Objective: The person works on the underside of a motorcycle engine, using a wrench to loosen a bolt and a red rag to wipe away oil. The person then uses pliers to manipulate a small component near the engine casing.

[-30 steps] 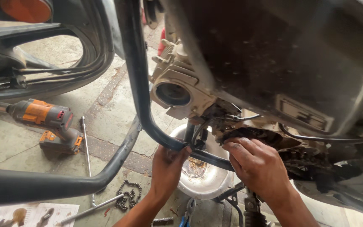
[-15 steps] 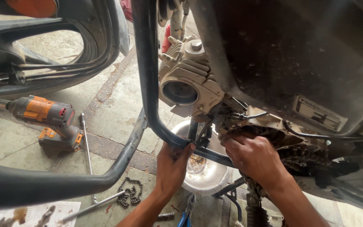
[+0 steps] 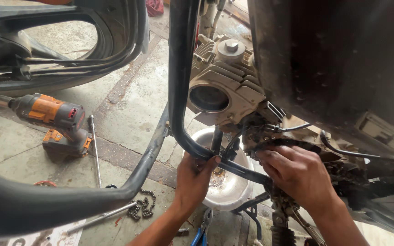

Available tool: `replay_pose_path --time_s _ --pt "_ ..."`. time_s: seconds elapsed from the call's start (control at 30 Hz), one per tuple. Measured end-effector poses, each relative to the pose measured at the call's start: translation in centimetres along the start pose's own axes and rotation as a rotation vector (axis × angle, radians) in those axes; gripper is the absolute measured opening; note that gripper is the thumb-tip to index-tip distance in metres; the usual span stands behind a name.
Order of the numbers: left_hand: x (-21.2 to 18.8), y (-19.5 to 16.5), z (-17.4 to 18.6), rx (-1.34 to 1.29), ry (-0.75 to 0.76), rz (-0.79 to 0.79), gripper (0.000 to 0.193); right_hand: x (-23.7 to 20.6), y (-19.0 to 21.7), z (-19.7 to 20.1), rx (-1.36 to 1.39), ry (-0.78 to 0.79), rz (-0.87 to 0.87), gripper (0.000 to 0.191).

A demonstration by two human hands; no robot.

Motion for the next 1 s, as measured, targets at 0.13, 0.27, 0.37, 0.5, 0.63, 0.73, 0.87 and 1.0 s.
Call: replay_pose_path --time_s 0.13,0.27,0.37,0.5,0.63,0.73,0.87,1.0 --pt "0.0 -0.4 0.0 0.113 0.018 0.011 0.029 -0.6 0.2 -0.5 0.008 0.028 0.032 0.02" --pt "-0.2 -0.6 -0.1 0.055 0.0 -0.014 0.029 -1.2 0.4 -1.4 -0.073 -0.015 0.108 0.018" --pt "-0.4 -0.8 0.0 0.037 -0.006 -0.009 0.029 -1.8 0.6 -1.8 -0.041 -0.131 0.126 0.009" --pt "-0.5 -0.9 0.2 0.066 -0.02 0.005 0.03 -2.4 0.3 -2.8 -0.004 -0.123 0.11 0.003" --pt "-0.5 -0.5 0.1 0.054 -0.019 0.028 0.029 -2.7 0.5 -3.0 -0.008 -0.13 0.116 0.002" --pt "-0.5 -0.2 0.1 0.056 -0.02 0.041 0.029 -2.5 0.9 -2.9 -0.034 -0.092 0.105 0.004" --pt "-0.4 -0.6 0.2 0.035 -0.036 -0.026 0.029 -1.7 1.1 -3.1 -0.094 -0.014 0.047 0.007" --pt "-0.6 -0.9 0.3 0.161 -0.042 0.034 0.031 -1.1 1.0 -4.3 -0.222 0.171 0.063 0.009"
Point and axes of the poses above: each hand's wrist, its own x-axis towards the middle knuckle, its own z-axis out of the back of the hand, y = z × x, the point moved 4 cm from there along x, towards the middle knuckle, and after that the axes turned 1 degree about -z, right-handed, at the moved point
